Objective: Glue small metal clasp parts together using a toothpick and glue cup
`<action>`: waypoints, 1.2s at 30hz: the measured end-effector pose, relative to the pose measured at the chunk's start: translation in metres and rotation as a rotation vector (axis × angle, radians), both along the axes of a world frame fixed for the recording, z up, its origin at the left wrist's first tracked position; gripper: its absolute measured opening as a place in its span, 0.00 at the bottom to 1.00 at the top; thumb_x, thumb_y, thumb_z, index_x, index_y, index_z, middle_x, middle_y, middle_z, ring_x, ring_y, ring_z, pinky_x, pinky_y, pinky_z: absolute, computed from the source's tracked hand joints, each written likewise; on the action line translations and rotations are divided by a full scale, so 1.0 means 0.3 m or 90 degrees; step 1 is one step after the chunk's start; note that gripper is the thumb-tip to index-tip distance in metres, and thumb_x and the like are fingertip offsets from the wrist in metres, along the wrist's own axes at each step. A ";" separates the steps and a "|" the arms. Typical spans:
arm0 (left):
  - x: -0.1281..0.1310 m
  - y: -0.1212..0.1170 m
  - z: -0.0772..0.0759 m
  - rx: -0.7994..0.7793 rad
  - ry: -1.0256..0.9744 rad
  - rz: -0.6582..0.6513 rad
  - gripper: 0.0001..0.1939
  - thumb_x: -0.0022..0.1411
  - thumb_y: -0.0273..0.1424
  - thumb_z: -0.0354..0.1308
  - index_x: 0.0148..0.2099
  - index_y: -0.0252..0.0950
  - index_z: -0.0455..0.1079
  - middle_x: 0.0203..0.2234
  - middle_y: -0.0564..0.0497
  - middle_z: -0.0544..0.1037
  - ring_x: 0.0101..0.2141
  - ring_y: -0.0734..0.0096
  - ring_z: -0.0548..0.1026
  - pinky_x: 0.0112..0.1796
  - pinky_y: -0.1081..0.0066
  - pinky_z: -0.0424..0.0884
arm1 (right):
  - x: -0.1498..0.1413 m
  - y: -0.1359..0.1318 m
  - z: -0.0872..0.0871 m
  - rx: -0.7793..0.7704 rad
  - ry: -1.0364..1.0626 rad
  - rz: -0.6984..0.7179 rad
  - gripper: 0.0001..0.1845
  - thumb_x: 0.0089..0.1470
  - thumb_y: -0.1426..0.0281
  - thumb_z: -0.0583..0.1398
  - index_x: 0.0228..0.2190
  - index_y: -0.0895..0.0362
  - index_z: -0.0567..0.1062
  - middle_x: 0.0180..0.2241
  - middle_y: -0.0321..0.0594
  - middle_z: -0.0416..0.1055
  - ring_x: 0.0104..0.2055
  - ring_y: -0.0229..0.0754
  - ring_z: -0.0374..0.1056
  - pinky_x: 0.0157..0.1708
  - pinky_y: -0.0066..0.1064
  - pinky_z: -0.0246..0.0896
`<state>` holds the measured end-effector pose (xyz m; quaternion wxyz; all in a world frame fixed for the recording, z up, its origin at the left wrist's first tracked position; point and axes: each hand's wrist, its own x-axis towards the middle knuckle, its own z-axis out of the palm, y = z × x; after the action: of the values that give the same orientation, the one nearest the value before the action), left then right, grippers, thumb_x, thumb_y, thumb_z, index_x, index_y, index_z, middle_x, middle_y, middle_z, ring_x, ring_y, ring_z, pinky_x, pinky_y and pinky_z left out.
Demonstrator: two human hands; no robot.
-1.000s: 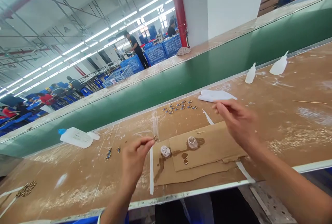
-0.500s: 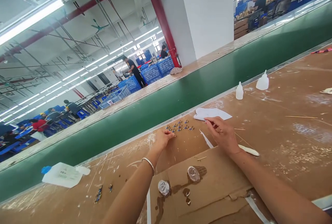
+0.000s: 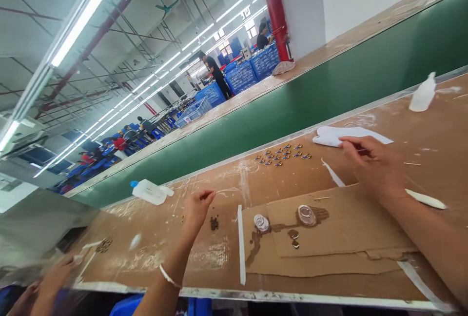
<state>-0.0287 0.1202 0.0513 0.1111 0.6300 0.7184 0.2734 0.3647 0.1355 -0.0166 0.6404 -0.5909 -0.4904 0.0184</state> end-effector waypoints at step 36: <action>-0.212 0.037 -0.167 -0.142 0.388 0.007 0.11 0.64 0.36 0.53 0.40 0.32 0.69 0.37 0.49 0.74 0.38 0.68 0.73 0.42 0.60 0.70 | 0.005 0.001 -0.022 -0.126 0.028 -0.052 0.18 0.42 0.61 0.53 0.30 0.55 0.77 0.31 0.40 0.73 0.25 0.36 0.63 0.26 0.31 0.57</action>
<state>-0.0923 0.1312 0.0012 -0.0419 0.6629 0.7475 -0.0077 0.3662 0.1358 -0.0231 0.5898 -0.6699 -0.4478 0.0535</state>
